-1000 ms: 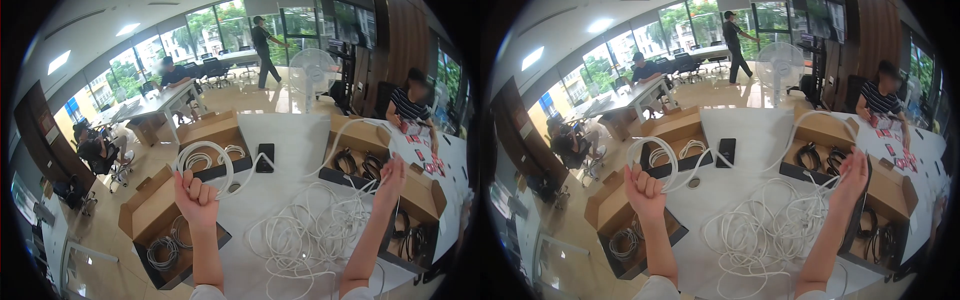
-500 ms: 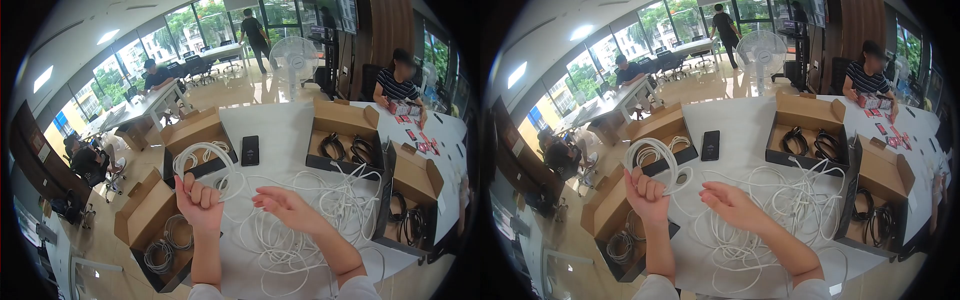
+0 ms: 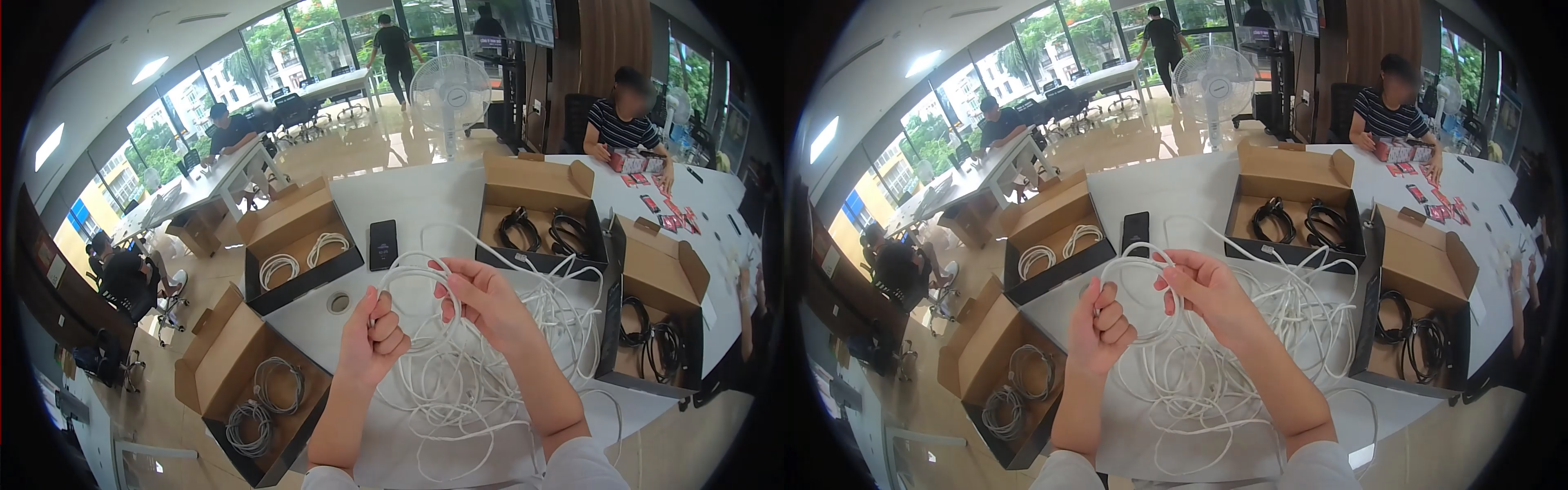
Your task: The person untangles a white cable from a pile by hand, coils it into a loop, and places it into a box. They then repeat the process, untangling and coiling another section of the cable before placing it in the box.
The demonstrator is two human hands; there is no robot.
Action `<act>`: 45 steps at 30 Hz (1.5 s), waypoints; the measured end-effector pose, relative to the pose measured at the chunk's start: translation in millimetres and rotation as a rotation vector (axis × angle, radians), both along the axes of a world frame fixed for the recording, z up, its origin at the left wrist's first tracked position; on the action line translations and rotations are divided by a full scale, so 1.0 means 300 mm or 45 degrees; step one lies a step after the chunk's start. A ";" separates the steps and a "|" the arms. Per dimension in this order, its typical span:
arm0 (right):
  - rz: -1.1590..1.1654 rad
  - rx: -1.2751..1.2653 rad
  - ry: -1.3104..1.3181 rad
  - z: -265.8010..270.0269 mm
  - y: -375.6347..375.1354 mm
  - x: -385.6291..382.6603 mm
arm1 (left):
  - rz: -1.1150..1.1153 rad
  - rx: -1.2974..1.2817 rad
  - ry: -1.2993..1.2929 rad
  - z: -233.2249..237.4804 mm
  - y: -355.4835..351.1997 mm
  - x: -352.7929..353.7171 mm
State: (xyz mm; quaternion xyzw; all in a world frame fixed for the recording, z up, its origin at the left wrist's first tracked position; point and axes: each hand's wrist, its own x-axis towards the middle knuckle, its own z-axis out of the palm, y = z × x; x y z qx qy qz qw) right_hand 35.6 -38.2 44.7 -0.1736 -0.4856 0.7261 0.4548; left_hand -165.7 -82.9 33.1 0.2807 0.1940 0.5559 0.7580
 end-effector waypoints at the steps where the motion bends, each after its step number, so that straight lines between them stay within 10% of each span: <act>1: -0.100 0.063 -0.119 0.003 -0.011 -0.009 | 0.007 0.021 0.036 -0.006 -0.002 0.003; 16: -0.541 0.532 -0.576 0.007 -0.076 -0.090 | 0.235 0.041 0.167 -0.006 0.018 0.022; 28: -0.716 0.317 -0.131 -0.020 -0.071 -0.095 | 0.174 0.129 -0.019 -0.005 -0.001 0.057; 38: -0.844 0.470 -0.116 0.006 -0.055 -0.029 | 0.157 0.686 1.236 0.049 -0.054 -0.081; 41: -0.790 0.460 -0.104 0.024 -0.048 -0.003 | 0.090 0.304 1.756 0.139 -0.100 -0.121; 45: -0.677 0.531 -0.212 0.024 -0.051 0.018 | 0.886 1.038 1.625 0.089 -0.087 -0.087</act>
